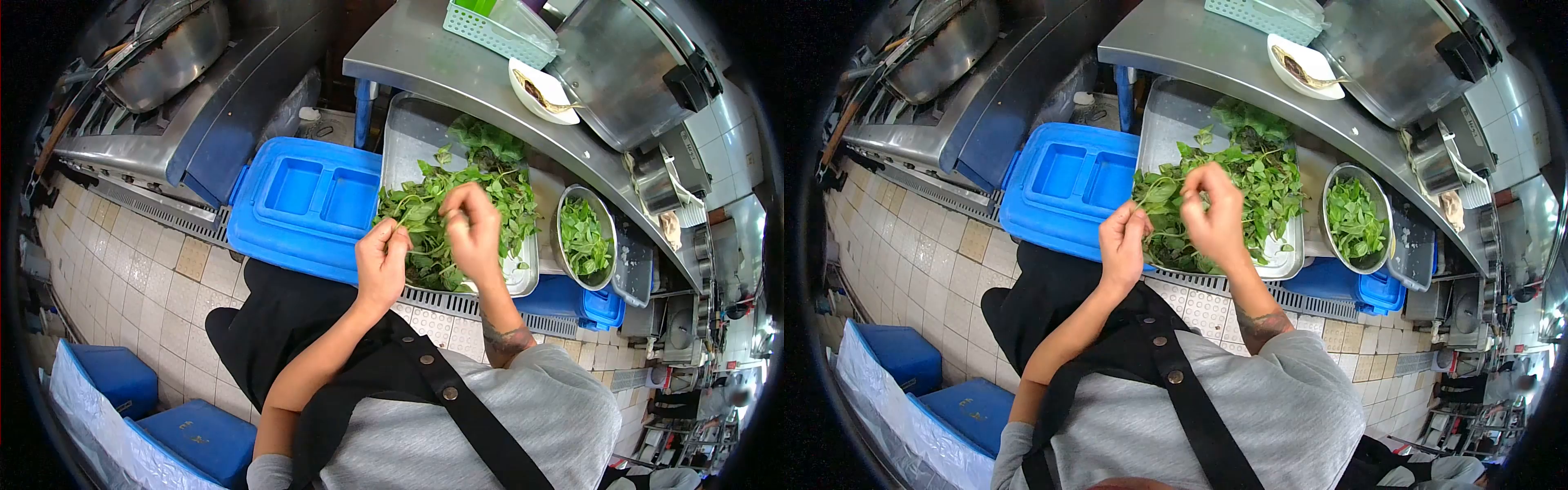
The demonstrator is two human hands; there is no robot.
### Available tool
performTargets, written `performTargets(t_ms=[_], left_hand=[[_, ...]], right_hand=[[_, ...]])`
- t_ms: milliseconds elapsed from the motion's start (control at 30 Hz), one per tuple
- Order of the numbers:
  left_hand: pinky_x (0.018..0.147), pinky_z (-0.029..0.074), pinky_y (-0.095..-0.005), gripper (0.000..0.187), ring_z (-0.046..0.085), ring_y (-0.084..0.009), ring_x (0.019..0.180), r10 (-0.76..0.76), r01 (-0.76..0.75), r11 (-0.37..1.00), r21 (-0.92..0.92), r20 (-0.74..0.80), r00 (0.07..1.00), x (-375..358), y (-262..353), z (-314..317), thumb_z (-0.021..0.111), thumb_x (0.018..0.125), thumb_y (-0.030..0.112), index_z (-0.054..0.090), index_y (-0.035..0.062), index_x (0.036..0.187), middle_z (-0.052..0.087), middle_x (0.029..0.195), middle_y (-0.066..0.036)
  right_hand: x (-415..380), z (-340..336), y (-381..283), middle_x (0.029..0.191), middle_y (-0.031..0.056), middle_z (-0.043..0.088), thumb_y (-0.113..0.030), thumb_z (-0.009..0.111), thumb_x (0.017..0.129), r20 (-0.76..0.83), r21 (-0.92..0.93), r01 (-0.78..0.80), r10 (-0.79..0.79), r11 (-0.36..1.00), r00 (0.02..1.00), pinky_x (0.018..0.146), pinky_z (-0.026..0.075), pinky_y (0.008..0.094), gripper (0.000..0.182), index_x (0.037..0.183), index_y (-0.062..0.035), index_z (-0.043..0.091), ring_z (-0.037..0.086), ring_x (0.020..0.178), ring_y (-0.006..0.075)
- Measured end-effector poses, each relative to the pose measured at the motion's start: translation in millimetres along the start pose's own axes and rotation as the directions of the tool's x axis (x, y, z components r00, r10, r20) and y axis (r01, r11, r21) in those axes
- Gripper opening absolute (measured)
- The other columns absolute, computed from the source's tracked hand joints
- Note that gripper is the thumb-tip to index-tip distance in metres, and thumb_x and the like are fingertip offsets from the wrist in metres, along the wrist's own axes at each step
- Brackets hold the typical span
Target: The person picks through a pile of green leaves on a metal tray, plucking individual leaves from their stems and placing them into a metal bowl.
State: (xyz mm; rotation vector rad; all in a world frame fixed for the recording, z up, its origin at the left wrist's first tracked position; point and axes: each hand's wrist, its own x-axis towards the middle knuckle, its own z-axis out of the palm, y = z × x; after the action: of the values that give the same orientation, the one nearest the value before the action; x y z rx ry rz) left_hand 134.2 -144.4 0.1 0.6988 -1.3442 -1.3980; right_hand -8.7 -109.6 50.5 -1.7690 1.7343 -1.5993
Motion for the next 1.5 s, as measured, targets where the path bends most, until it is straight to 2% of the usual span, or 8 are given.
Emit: performTargets(t_ms=[100, 200, 433, 667, 867, 1067, 1367, 1500], left_hand=[[0.055, 0.034, -0.0260, 0.028, 0.041, -0.0073, 0.061, -0.053, 0.054, 0.994, -0.092, 0.009, 0.999, 1.4, 0.5, -3.6, 0.048, 0.094, 0.010, 0.049, -0.0001, 0.068, 0.051, 0.065, -0.002], [0.057, 0.035, -0.0254, 0.028, 0.043, -0.0065, 0.063, -0.162, 0.169, 0.957, -0.237, 0.049, 0.986, 0.9, 5.0, -3.7, 0.047, 0.095, 0.013, 0.050, 0.0009, 0.069, 0.052, 0.066, -0.002], [0.056, 0.034, -0.0248, 0.027, 0.043, -0.0061, 0.063, -0.188, 0.204, 0.952, -0.230, 0.088, 0.978, 0.2, 9.0, -0.8, 0.046, 0.094, 0.013, 0.051, 0.0011, 0.070, 0.052, 0.066, -0.001], [0.054, 0.032, -0.0266, 0.027, 0.039, -0.0054, 0.059, -0.119, 0.130, 0.986, -0.102, 0.113, 0.986, -1.2, 2.2, -0.6, 0.049, 0.092, 0.009, 0.052, -0.0008, 0.067, 0.047, 0.061, 0.000], [0.053, 0.033, -0.0257, 0.025, 0.040, -0.0053, 0.059, -0.085, 0.094, 0.993, -0.071, 0.126, 0.988, -0.8, 4.1, -1.8, 0.052, 0.091, 0.009, 0.053, -0.0008, 0.067, 0.048, 0.060, 0.000], [0.053, 0.034, -0.0255, 0.025, 0.041, -0.0051, 0.059, -0.070, 0.076, 0.996, -0.056, 0.099, 0.993, -0.2, -4.9, -0.1, 0.054, 0.091, 0.009, 0.054, -0.0015, 0.068, 0.050, 0.061, 0.000], [0.053, 0.033, -0.0240, 0.030, 0.040, -0.0049, 0.060, -0.088, 0.093, 0.995, -0.034, 0.142, 0.986, -2.7, -4.2, -1.1, 0.049, 0.099, 0.018, 0.054, 0.0009, 0.075, 0.048, 0.064, 0.001], [0.051, 0.029, -0.0220, 0.031, 0.036, -0.0042, 0.058, -0.150, 0.160, 0.959, -0.235, 0.061, 0.987, 0.5, -2.3, -1.6, 0.046, 0.101, 0.021, 0.052, 0.0042, 0.076, 0.044, 0.065, 0.003]], right_hand=[[12.1, -8.1, 4.3, 0.084, 0.0068, 0.059, 0.002, 0.043, 0.090, -0.180, 0.466, -0.018, 0.114, 0.885, 0.977, 0.067, 0.047, 0.0248, 0.007, 0.090, -0.0035, 0.049, 0.059, 0.074, 0.0144], [21.1, -25.1, 3.7, 0.085, 0.0072, 0.059, 0.001, 0.042, 0.092, -0.244, 0.573, -0.053, 0.233, 0.818, 0.941, 0.064, 0.046, 0.0233, 0.008, 0.093, -0.0040, 0.048, 0.059, 0.072, 0.0124], [12.2, -24.2, 5.4, 0.076, 0.0036, 0.058, -0.002, 0.049, 0.091, 0.076, 0.281, -0.236, 0.223, 0.930, 0.972, 0.058, 0.042, 0.0245, 0.011, 0.095, -0.0008, 0.059, 0.050, 0.063, 0.0091], [15.7, -7.6, -11.5, 0.081, 0.0135, 0.063, -0.012, 0.063, 0.086, 0.457, -0.092, 0.052, -0.004, 0.994, 0.890, 0.066, 0.048, 0.0360, 0.015, 0.095, -0.0014, 0.068, 0.062, 0.073, 0.0279], [17.8, -16.9, -14.6, 0.070, 0.0096, 0.055, -0.012, 0.066, 0.083, 0.488, -0.155, 0.008, 0.069, 0.988, 0.870, 0.060, 0.044, 0.0336, 0.012, 0.089, -0.0025, 0.069, 0.054, 0.064, 0.0221], [16.5, -15.8, -14.7, 0.067, 0.0051, 0.052, -0.004, 0.066, 0.074, 0.425, -0.133, 0.049, 0.012, 0.990, 0.905, 0.052, 0.038, 0.0279, 0.011, 0.084, -0.0030, 0.069, 0.048, 0.058, 0.0144], [16.8, -18.5, -3.4, 0.062, 0.0014, 0.045, 0.000, 0.060, 0.072, -0.080, -0.118, -0.058, 0.049, 0.991, 0.996, 0.049, 0.030, 0.0247, 0.006, 0.076, -0.0009, 0.064, 0.038, 0.053, 0.0071], [21.9, -42.3, 11.4, 0.069, -0.0035, 0.053, 0.000, 0.053, 0.078, -0.169, 0.044, -0.184, 0.188, 0.982, 0.968, 0.050, 0.029, 0.0203, 0.010, 0.076, 0.0008, 0.063, 0.037, 0.057, 0.0006]])
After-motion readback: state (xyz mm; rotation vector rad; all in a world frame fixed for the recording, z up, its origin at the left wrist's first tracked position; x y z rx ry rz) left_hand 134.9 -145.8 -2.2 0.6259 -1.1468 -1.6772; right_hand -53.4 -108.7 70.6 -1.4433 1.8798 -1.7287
